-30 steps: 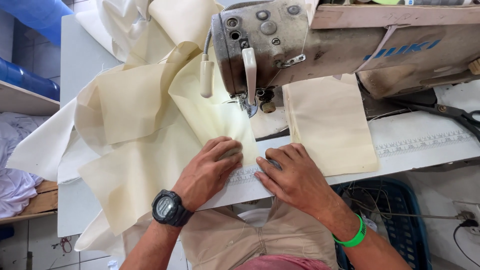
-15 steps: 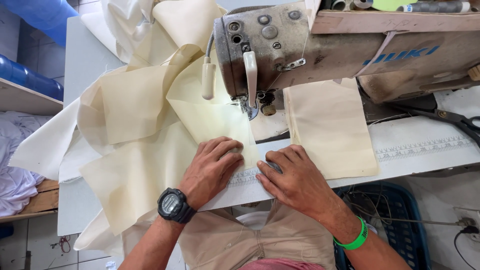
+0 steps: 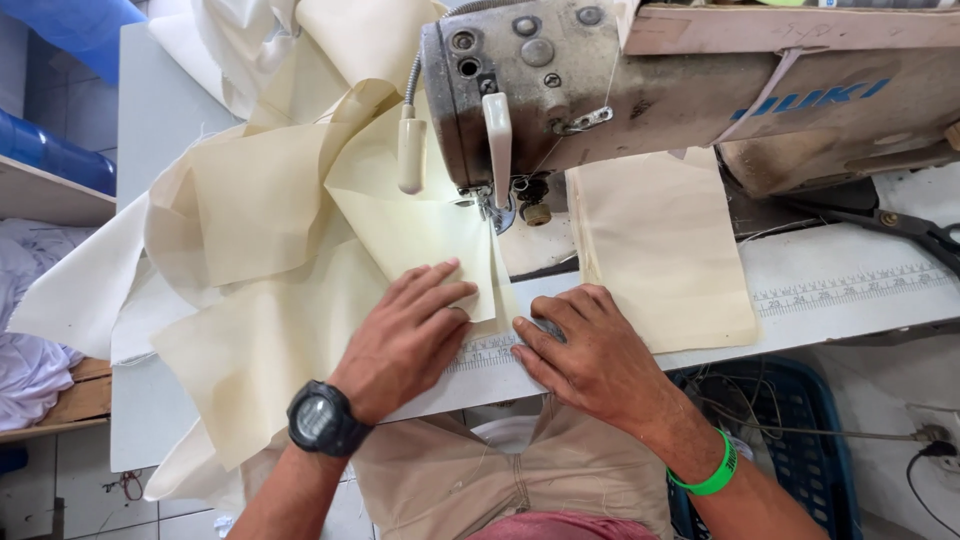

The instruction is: Sewing together strips of light-colored fabric using an industrial sewing machine on a factory floor.

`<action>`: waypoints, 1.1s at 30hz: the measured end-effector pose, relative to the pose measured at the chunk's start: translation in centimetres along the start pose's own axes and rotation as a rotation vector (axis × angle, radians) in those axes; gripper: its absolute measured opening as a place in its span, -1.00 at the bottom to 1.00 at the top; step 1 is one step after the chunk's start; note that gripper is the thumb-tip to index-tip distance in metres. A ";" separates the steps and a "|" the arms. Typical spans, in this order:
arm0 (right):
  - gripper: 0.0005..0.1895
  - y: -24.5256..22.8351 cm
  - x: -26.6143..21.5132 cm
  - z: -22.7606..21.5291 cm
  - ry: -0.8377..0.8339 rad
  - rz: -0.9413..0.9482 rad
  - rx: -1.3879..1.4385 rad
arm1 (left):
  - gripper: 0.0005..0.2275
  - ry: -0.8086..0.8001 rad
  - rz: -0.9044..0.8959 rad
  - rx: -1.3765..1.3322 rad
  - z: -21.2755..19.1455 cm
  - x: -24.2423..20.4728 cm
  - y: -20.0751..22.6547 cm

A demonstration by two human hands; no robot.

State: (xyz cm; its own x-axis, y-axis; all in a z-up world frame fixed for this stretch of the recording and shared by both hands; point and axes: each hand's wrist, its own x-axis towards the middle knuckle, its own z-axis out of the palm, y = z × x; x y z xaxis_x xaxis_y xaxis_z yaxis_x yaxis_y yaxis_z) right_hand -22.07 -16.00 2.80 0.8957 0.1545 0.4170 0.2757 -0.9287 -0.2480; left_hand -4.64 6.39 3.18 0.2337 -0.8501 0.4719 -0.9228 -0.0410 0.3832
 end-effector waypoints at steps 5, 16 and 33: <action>-0.63 -0.1 -0.2 0.1 0.032 -0.003 0.014 | -0.94 -0.042 0.146 0.259 1.6 0.9 1.6; -0.63 0.2 -0.3 0.6 0.087 -0.038 0.015 | -0.95 -0.095 0.145 0.328 1.8 1.2 2.4; -0.68 0.1 0.4 -0.2 0.119 -0.099 -0.020 | -0.85 -0.101 0.010 0.169 1.5 2.6 2.1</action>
State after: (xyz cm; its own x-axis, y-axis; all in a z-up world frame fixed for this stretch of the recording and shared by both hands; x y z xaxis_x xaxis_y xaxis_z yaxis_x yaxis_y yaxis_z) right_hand -21.78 -16.12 3.07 0.8162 0.2059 0.5398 0.3526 -0.9177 -0.1831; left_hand -6.44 3.33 4.03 0.2006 -0.8989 0.3895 -0.9651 -0.1130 0.2361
